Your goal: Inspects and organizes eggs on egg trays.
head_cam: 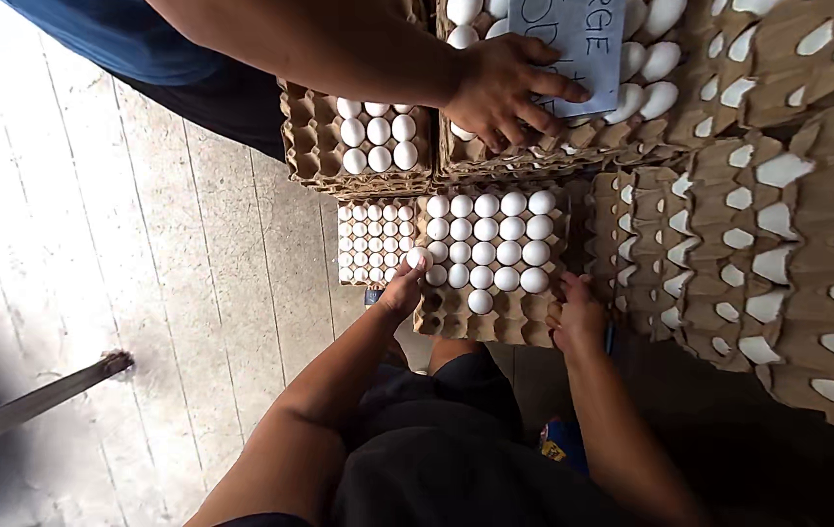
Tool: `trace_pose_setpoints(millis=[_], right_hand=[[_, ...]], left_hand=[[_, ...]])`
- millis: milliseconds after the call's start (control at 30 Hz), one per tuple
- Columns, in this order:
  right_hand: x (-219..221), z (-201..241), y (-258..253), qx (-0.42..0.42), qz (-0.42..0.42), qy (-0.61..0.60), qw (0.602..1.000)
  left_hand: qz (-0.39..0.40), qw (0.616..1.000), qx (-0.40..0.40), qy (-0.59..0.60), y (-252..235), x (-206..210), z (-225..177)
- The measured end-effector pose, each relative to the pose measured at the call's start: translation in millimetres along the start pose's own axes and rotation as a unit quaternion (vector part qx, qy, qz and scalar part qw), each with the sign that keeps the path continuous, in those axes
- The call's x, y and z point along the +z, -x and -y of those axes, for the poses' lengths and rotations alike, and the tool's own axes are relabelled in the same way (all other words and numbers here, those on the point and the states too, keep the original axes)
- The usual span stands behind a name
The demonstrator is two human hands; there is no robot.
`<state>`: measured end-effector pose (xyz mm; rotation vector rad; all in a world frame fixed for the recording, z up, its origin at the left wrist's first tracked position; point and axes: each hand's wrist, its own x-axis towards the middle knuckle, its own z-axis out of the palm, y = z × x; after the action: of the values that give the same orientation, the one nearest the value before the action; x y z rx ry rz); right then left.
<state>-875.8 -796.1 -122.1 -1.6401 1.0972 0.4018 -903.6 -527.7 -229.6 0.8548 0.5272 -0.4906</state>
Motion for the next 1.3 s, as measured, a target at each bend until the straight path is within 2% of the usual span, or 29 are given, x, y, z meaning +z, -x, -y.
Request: trace_pose_setpoints(millis=[133, 267, 467, 667, 967, 1200, 1300], right_hand=[[43.1, -32.1, 42.1, 0.014, 0.072, -0.003, 0.997], [105.3, -63.3, 53.4, 0.032, 0.155, 0.004, 0.987], [198.5, -96.1, 42.6, 0.055, 0.225, 0.018, 0.973], [254.2, -124.3, 6.4, 0.046, 0.225, 0.057, 0.972], [267.8, -157.1, -67.9, -0.021, 0.126, 0.054, 0.99], [276.3, -171.9, -97.7, -0.104, 0.087, 0.089, 0.987], [279.0, -172.4, -99.6, -0.129, 0.074, 0.142, 0.979]], left_hand=[[-0.045, 0.998, 0.006, -0.047, 57.9, -58.6, -23.1], [-0.09, 0.992, 0.073, -0.056, 95.3, -124.1, -38.0], [-0.176, 0.976, 0.095, -0.081, 110.4, -205.3, -46.3], [-0.199, 0.973, 0.081, -0.081, 71.8, -248.7, -43.4], [-0.125, 0.987, 0.051, -0.09, -36.5, -264.1, -21.6], [-0.115, 0.99, 0.046, -0.07, -68.1, -271.0, -0.4], [-0.117, 0.99, 0.051, -0.064, -72.2, -274.1, 7.5]])
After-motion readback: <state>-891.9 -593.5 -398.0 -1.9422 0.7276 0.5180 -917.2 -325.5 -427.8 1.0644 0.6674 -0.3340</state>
